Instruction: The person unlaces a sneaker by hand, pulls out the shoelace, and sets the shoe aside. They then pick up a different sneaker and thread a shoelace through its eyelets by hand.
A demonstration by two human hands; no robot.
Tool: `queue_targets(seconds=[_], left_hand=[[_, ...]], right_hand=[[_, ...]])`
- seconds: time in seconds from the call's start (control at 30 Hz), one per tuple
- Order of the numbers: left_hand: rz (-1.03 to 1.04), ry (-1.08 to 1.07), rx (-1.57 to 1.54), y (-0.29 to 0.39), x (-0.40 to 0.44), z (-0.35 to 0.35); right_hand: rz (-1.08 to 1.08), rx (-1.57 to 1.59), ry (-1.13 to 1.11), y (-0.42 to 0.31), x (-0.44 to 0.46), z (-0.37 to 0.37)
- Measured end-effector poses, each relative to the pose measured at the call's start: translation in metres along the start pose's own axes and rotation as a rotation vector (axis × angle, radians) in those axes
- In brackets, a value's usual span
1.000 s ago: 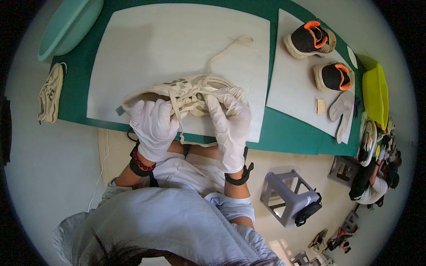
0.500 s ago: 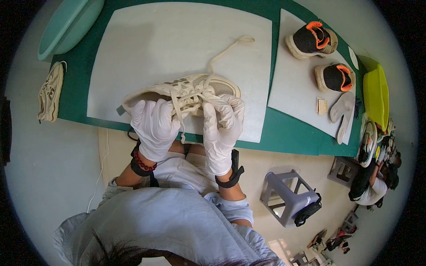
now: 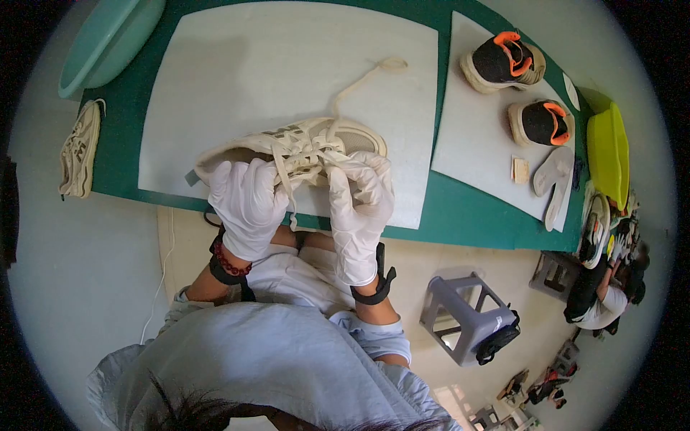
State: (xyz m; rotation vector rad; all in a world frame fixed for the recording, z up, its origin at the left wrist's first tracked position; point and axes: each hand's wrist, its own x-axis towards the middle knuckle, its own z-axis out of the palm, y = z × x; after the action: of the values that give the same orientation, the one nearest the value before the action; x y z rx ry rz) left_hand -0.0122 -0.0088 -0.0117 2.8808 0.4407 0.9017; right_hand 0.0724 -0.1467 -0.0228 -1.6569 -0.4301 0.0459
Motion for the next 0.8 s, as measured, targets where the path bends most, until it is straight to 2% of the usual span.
queue_targets(seconds=[0.1,0.2,0.4,0.7,0.8], left_hand=[[-0.002,-0.001,-0.003,0.000,0.000,-0.001],[-0.002,0.002,-0.003,0.001,0.000,0.000],[-0.006,-0.004,-0.008,0.000,0.000,-0.001],[-0.006,-0.038,-0.012,0.000,-0.001,-0.003],[-0.006,-0.031,-0.013,0.000,-0.001,-0.002]], right_hand=[[-0.027,-0.035,-0.047,-0.002,0.004,-0.004],[0.059,0.037,-0.080,-0.002,0.003,-0.008],[0.094,0.029,-0.119,-0.005,0.001,-0.010],[0.023,0.028,-0.112,-0.008,0.004,-0.009],[0.086,-0.011,-0.115,-0.015,0.004,-0.010]])
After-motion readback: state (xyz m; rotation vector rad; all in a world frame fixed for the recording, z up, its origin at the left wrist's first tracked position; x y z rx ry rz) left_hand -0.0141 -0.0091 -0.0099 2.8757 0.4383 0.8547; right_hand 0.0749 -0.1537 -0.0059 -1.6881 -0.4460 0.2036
